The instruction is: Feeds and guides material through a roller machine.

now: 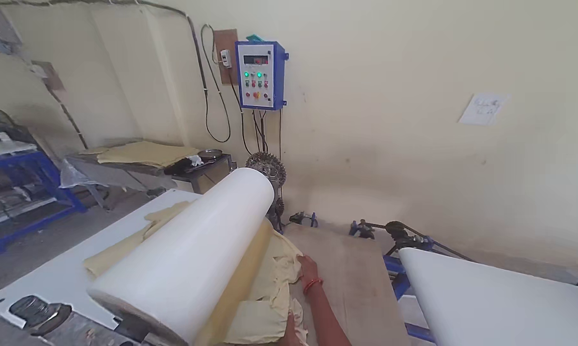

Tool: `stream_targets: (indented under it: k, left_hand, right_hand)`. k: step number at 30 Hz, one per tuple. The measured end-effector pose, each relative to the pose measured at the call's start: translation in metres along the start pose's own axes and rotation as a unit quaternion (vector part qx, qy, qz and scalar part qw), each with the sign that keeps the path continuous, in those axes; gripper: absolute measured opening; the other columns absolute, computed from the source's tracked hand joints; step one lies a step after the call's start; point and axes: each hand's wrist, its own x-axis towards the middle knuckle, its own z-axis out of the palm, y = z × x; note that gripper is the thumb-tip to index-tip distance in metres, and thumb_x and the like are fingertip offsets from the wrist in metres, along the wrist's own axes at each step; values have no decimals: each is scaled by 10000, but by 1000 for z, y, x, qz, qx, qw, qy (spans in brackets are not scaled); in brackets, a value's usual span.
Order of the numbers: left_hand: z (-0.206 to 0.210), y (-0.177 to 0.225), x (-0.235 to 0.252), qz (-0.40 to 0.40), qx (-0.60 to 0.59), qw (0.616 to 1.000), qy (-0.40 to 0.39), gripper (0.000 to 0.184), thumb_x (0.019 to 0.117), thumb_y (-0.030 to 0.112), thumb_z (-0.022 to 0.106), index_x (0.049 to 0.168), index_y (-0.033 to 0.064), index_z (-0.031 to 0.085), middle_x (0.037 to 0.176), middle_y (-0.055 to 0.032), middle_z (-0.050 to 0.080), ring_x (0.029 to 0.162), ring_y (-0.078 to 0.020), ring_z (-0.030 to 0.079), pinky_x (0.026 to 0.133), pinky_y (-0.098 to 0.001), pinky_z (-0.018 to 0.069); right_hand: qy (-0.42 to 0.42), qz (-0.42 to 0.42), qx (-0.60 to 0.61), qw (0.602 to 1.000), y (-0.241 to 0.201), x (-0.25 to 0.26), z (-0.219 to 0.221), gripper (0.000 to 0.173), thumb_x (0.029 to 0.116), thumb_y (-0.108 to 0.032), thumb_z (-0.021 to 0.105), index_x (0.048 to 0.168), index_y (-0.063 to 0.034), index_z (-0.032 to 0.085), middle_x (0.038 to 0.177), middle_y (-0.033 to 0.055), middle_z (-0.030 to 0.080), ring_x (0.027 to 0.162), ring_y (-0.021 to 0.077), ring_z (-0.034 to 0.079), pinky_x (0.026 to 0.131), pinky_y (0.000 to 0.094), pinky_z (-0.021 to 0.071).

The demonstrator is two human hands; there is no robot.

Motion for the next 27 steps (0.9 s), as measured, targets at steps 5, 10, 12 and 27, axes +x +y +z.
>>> stream_targets:
  k: [5, 10, 12, 27]
  left_hand:
    - [9, -10, -15, -21, -85, 996, -18, 438, 1127, 246, 369, 1482, -11, 376, 1368, -228, 532, 1135, -279, 591, 921, -407, 522]
    - [20, -19, -37, -26, -168, 985, -30, 413, 1130, 236, 313, 1457, -6, 382, 1290, -214, 537, 1027, -242, 602, 830, -358, 536]
    - [21, -32, -35, -29, -195, 980, -37, 415, 1125, 242, 328, 1464, 7, 374, 1290, -211, 531, 1017, -249, 599, 818, -368, 538]
    - [6, -88, -95, -86, -177, 976, -98, 430, 1125, 210, 284, 1488, -10, 347, 1418, -205, 506, 1249, -231, 548, 1048, -389, 467]
  right_hand:
    - [11, -15, -14, 1000, 1, 0, -19, 342, 1009, -210, 651, 1227, 54, 649, 1194, 247, 630, 1074, 331, 579, 922, 546, 465]
    - [-19, -51, 28, 998, 8, 0, -40, 405, 1016, -142, 615, 1364, 55, 547, 1303, 249, 604, 1136, 313, 603, 950, 490, 507]
    - [-20, -68, -20, 997, 4, -6, -50, 469, 1007, -115, 627, 1421, 56, 490, 1380, 275, 560, 1221, 350, 580, 1007, 502, 492]
    - [-115, -185, -588, 779, 25, -51, -99, 952, 903, -695, 597, 1630, -164, 286, 1714, 184, 91, 1573, 425, 84, 1237, 601, 172]
